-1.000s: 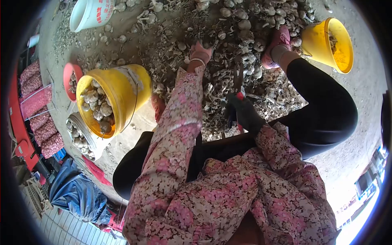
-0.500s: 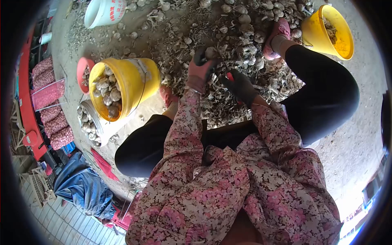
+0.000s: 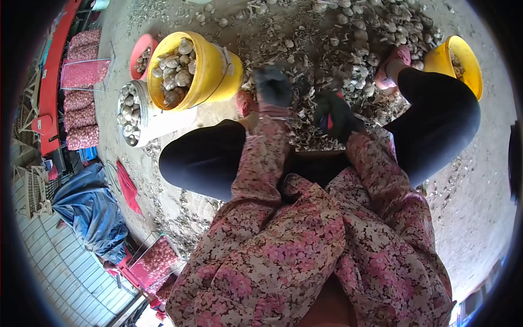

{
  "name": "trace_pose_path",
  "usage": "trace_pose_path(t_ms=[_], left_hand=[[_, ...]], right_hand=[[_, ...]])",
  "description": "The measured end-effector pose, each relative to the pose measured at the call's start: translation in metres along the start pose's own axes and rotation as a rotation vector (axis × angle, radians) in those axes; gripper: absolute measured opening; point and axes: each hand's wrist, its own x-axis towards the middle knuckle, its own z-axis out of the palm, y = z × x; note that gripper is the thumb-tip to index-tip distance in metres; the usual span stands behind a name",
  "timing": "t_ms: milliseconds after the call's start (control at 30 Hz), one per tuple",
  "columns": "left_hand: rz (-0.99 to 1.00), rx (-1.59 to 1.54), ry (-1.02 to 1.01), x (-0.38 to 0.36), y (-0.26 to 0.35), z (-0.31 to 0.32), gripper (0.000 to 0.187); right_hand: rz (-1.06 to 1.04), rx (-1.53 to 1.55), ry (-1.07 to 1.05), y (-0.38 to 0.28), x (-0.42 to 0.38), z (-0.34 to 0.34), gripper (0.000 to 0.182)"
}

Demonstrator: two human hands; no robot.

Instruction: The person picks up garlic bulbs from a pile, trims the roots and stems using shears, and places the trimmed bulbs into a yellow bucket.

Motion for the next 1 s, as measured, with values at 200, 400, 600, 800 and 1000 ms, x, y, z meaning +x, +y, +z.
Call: trace_pose_path(t_ms=[200, 400, 600, 800, 1000], left_hand=[[-0.136, 0.083, 0.515, -0.014, 0.024, 0.009, 0.019], [-0.162, 1.619, 0.344, -0.016, 0.017, 0.026, 0.059], [-0.223, 1.920, 0.184, -0.010, 0.017, 0.039, 0.065], [-0.366, 1.592, 0.201, -0.011, 0.021, 0.057, 0.072], [-0.297, 1.655, 0.090, -0.017, 0.031, 0.072, 0.084]], right_hand=[[-0.381, -1.005, 0.124, -0.016, 0.001, 0.008, 0.034], [-0.831, -1.632, 0.203, -0.035, -0.002, 0.005, 0.058], [-0.533, -1.920, 0.126, -0.064, -0.010, 0.011, 0.063], [-0.544, -1.923, 0.102, -0.053, -0.003, -0.007, 0.055], [-0.581, -1.887, 0.072, -0.056, -0.010, -0.007, 0.047]])
